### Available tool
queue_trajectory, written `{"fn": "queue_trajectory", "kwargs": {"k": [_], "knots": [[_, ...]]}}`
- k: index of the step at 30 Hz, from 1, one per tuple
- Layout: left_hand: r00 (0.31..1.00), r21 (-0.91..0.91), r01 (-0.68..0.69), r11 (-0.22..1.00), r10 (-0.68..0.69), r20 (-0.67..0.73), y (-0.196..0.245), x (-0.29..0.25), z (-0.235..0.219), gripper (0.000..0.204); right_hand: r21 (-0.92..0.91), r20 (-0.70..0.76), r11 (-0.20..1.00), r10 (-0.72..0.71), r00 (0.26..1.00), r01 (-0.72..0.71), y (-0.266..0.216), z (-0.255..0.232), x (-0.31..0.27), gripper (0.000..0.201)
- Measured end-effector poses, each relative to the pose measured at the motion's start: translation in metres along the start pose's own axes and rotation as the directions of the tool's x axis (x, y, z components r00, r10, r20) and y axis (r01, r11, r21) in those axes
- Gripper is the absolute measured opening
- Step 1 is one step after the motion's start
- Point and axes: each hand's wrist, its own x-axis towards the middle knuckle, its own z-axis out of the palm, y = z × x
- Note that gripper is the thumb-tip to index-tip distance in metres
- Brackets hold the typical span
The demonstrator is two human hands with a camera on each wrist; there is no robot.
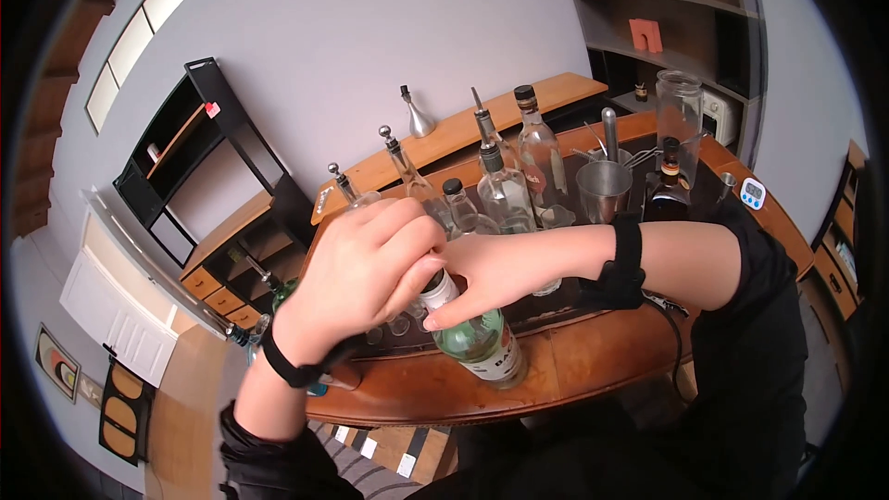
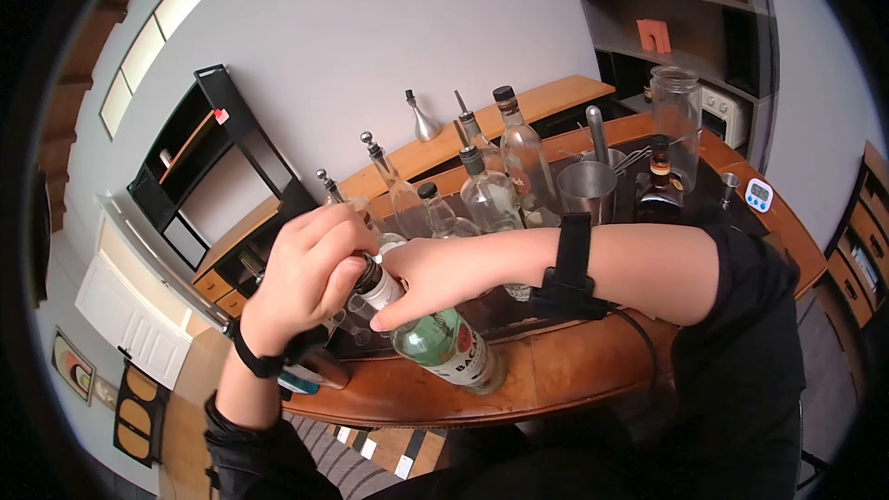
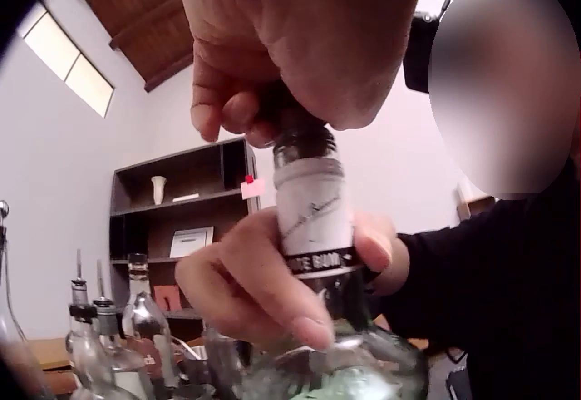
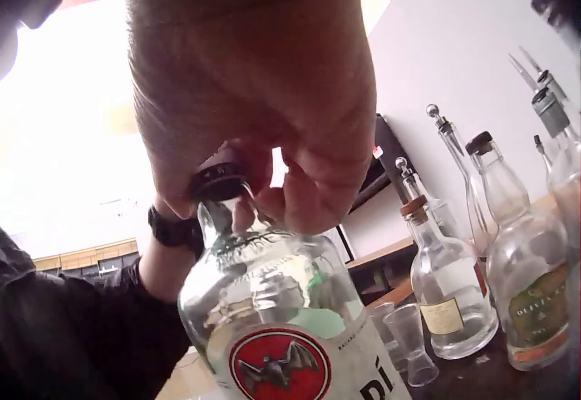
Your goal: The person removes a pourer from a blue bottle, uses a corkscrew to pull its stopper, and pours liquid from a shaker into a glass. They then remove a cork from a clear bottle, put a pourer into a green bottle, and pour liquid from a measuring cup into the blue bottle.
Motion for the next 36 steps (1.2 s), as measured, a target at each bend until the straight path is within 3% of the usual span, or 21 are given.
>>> {"fn": "queue_trajectory", "kwargs": {"k": [2, 5, 7, 9, 13, 15, 17, 19, 23, 27, 29, 30, 32, 33, 35, 36], "knots": [[0.984, 0.146, -0.12, 0.982, 0.098, 0.149, -0.004, 0.009, -0.006, 0.011, 0.036, -0.019, 0.998, -0.045, 0.999, 0.046, 0.008, 0.004, 0.004, 0.039], [0.987, 0.147, -0.077, 0.986, 0.055, 0.148, -0.009, 0.013, -0.001, 0.011, 0.051, -0.064, 0.998, -0.043, 0.997, 0.046, 0.011, 0.006, 0.006, 0.034], [0.99, 0.155, -0.053, 0.987, 0.032, 0.138, -0.004, 0.014, -0.001, 0.011, 0.011, -0.016, 1.0, 0.016, 1.0, -0.016, 0.01, 0.005, 0.004, 0.031], [0.955, 0.218, 0.174, 0.96, -0.219, 0.201, 0.007, 0.017, -0.004, 0.015, 0.024, -0.019, 1.0, 0.011, 1.0, -0.011, 0.011, 0.006, 0.005, 0.031], [0.881, 0.221, 0.318, 0.922, -0.373, 0.29, 0.011, 0.023, -0.014, 0.022, 0.005, -0.06, 1.0, -0.016, 0.998, 0.016, 0.011, 0.007, 0.007, 0.031], [0.894, -0.043, 0.252, 0.967, -0.216, 0.394, 0.003, 0.02, -0.026, 0.032, 0.012, -0.055, 1.0, -0.008, 0.998, 0.009, 0.006, 0.006, 0.003, 0.032], [0.896, -0.023, 0.197, 0.98, -0.171, 0.411, -0.008, 0.017, -0.031, 0.042, 0.023, -0.052, 1.0, -0.002, 0.999, 0.003, 0.006, 0.006, 0.002, 0.032], [0.945, 0.104, -0.091, 0.99, 0.052, 0.324, -0.016, 0.015, -0.03, 0.031, 0.029, -0.079, 0.998, -0.06, 0.995, 0.062, 0.009, 0.008, 0.003, 0.032], [0.951, 0.18, -0.219, 0.959, 0.169, 0.258, -0.024, 0.017, -0.022, 0.027, 0.033, -0.091, 0.997, -0.059, 0.994, 0.063, 0.006, 0.011, 0.003, 0.033], [0.959, 0.179, -0.202, 0.963, 0.157, 0.234, -0.017, 0.017, -0.017, 0.024, 0.045, -0.122, 0.998, -0.044, 0.992, 0.049, 0.005, 0.014, -0.001, 0.031], [0.977, 0.163, -0.073, 0.984, 0.038, 0.21, -0.01, 0.018, -0.016, 0.025, 0.053, -0.137, 0.998, -0.035, 0.99, 0.043, 0.005, 0.014, -0.002, 0.031], [0.977, 0.165, -0.073, 0.984, 0.037, 0.211, -0.008, 0.018, -0.015, 0.025, 0.048, -0.138, 0.998, -0.023, 0.99, 0.03, 0.004, 0.014, -0.003, 0.031], [0.96, 0.203, 0.089, 0.975, -0.138, 0.242, -0.004, 0.018, -0.014, 0.027, 0.042, -0.141, 0.999, -0.012, 0.99, 0.019, 0.005, 0.014, -0.003, 0.03], [0.96, 0.204, 0.088, 0.975, -0.137, 0.243, 0.0, 0.02, -0.016, 0.027, 0.039, -0.162, 0.999, -0.022, 0.987, 0.028, 0.007, 0.015, -0.002, 0.03], [0.885, 0.214, 0.271, 0.938, -0.331, 0.327, 0.009, 0.024, -0.021, 0.03, 0.038, -0.185, 0.999, -0.031, 0.982, 0.039, 0.008, 0.018, -0.003, 0.03], [0.885, 0.215, 0.27, 0.939, -0.33, 0.329, 0.008, 0.024, -0.022, 0.03, 0.041, -0.19, 0.998, -0.029, 0.981, 0.038, 0.006, 0.018, -0.004, 0.032]]}}
